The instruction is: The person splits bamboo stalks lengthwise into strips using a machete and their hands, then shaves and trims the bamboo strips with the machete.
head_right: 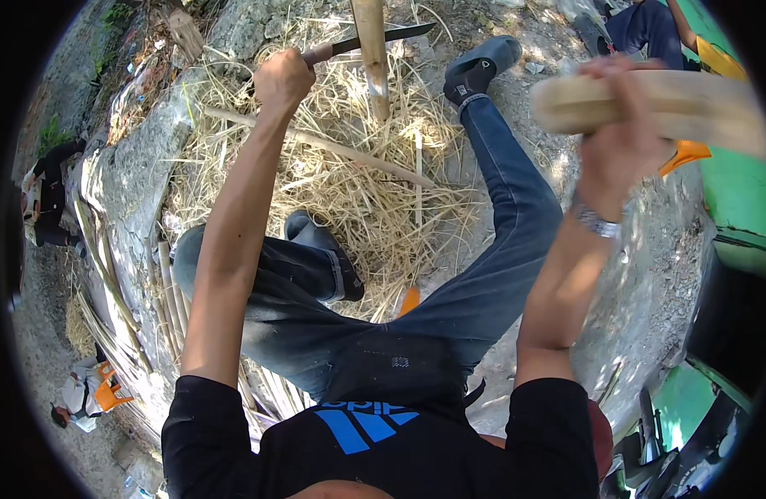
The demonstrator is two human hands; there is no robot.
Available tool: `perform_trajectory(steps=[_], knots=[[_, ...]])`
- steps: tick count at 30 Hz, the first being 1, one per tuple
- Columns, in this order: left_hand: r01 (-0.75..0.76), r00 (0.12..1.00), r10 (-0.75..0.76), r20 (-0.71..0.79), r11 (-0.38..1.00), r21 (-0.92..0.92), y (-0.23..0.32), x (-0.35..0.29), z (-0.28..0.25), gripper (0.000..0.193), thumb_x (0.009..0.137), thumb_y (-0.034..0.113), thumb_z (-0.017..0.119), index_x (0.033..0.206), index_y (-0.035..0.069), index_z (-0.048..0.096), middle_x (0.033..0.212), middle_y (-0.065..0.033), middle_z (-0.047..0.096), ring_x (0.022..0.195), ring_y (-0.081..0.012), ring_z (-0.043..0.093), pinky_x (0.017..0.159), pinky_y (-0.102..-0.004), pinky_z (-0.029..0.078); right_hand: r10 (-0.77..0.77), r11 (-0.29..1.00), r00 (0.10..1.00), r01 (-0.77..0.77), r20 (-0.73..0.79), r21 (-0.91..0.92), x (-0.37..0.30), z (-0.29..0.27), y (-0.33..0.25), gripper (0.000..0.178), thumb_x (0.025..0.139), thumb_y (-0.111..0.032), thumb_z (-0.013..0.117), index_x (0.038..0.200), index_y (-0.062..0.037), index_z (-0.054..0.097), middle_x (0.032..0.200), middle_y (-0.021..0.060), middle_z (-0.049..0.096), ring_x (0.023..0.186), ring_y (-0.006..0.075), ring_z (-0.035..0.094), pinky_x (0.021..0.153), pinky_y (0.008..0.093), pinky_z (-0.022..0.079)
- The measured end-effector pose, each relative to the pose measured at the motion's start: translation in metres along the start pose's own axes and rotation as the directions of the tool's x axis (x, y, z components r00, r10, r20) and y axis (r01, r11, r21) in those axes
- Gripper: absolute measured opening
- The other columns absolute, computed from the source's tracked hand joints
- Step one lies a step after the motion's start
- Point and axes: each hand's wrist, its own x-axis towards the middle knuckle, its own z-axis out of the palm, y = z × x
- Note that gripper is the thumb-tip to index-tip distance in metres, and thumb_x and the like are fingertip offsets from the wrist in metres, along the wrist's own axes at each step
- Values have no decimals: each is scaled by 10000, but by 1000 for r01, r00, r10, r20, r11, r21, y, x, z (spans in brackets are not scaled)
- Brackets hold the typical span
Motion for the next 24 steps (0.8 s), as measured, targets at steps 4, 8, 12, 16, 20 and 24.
perform_trajectory(steps=[4, 8, 12, 16, 20, 24], knots=[[118, 963, -108, 246, 993, -25, 24, -5, -9, 181, 907, 196, 644, 843, 75, 762, 781, -158, 750, 665, -316, 745, 622, -456, 597, 867, 165, 448, -670, -218, -724, -180, -11, 170, 293, 681, -128, 805, 857, 79, 695, 734, 124, 716, 584, 182, 683, 571, 341, 552], [120, 991, -117, 61, 991, -49, -8, -26, 32, 213, 926, 243, 645, 927, 59, 750, 784, -171, 744, 675, -359, 732, 642, -502, 586, 913, 328, 402, -818, -63, -473, -162, -14, 194, 222, 706, -73, 738, 858, 70, 661, 699, 127, 674, 538, 218, 653, 520, 354, 543], [67, 990, -36, 139, 972, -223, -16, -49, 32, 238, 934, 247, 637, 986, 36, 733, 840, -200, 745, 775, -393, 732, 720, -487, 590, 755, 597, 650, -737, -89, -317, -102, -2, 107, 205, 744, -57, 704, 868, 88, 630, 669, 125, 654, 536, 212, 647, 525, 328, 548], [106, 985, -80, 155, 980, -167, -29, -19, 7, 202, 894, 186, 669, 1018, 43, 740, 887, -201, 750, 835, -366, 746, 758, -472, 601, 371, 858, 928, -331, 30, -393, -15, 41, 14, 227, 825, -97, 704, 958, 73, 634, 788, 128, 677, 648, 198, 681, 614, 338, 564], [12, 991, 4, 137, 993, -115, 11, 7, -48, 132, 857, 76, 674, 937, 34, 771, 887, -185, 760, 824, -348, 761, 733, -454, 613, 221, 937, 957, -155, 187, -313, 38, 58, -100, 468, 826, -69, 676, 1230, 60, 477, 936, 120, 533, 845, 229, 559, 801, 374, 486], [-38, 997, 43, 63, 996, -86, 28, -8, -15, 107, 888, 79, 667, 908, 49, 768, 863, -173, 758, 800, -313, 765, 688, -440, 614, 128, 944, 925, -3, 357, -330, 66, 85, -155, 435, 848, -52, 649, 1234, 62, 484, 1000, 147, 552, 926, 240, 563, 865, 367, 476]])
